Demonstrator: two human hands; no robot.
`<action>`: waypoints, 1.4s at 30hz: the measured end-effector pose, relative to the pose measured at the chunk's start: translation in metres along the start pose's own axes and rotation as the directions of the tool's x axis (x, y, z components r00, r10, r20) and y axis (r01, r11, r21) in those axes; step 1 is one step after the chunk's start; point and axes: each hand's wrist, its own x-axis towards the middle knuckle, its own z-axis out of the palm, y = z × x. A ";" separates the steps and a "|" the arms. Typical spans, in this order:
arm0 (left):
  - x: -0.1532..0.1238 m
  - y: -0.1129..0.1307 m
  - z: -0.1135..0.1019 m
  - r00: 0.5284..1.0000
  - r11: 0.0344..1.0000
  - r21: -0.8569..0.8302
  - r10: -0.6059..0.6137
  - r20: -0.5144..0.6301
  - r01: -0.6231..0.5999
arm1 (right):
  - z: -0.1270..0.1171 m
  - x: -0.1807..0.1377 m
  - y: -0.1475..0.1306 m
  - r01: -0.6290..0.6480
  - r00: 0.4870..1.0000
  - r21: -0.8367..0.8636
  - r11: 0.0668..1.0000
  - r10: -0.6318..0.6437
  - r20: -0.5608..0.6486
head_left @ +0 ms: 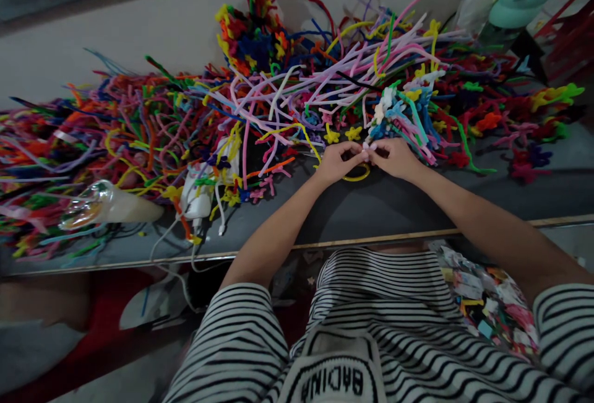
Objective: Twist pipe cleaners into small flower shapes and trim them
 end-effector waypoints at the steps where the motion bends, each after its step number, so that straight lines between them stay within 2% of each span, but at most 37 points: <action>1: 0.000 0.000 0.000 1.000 1.000 -0.010 0.005 0.001 -0.005 | 0.000 0.000 0.000 0.003 1.000 0.003 1.000 -0.003 -0.001; 4: -0.001 0.002 -0.001 1.000 0.999 -0.027 0.023 -0.019 -0.023 | 0.003 0.000 0.000 -0.007 1.000 0.006 1.000 0.007 -0.022; 7: -0.001 0.002 0.002 0.994 0.997 0.057 0.061 -0.096 -0.056 | 0.006 0.000 -0.001 -0.034 0.995 0.006 0.999 0.035 -0.088; 11: -0.001 0.000 0.006 0.981 0.981 0.185 0.096 -0.171 -0.064 | 0.009 0.001 -0.002 -0.136 0.976 0.171 0.976 0.161 -0.144; 15: -0.002 -0.003 0.010 0.982 0.989 0.145 0.010 -0.187 0.017 | 0.012 0.003 0.002 -0.131 0.968 0.307 0.943 0.189 -0.167; 19: -0.002 -0.006 0.014 0.972 0.996 0.048 -0.067 -0.227 0.079 | 0.014 0.005 0.006 -0.116 0.977 0.455 0.883 0.184 -0.108; 22: -0.001 -0.005 0.015 0.961 0.994 0.002 -0.102 -0.257 0.106 | 0.014 0.006 0.006 -0.107 0.975 0.489 0.866 0.187 -0.117; 28: 0.000 -0.005 0.011 0.976 0.997 0.005 -0.070 -0.205 0.072 | 0.015 0.007 0.010 -0.078 0.957 0.452 0.889 0.194 -0.216; 34: 0.003 -0.005 0.005 0.972 1.000 0.003 0.021 -0.234 -0.021 | 0.014 0.008 0.008 -0.084 0.962 0.460 0.884 0.193 -0.194; 42: 0.005 -0.004 0.001 0.993 0.984 -0.178 -0.044 -0.111 0.024 | 0.011 0.007 0.000 -0.107 0.967 0.496 0.862 0.206 -0.149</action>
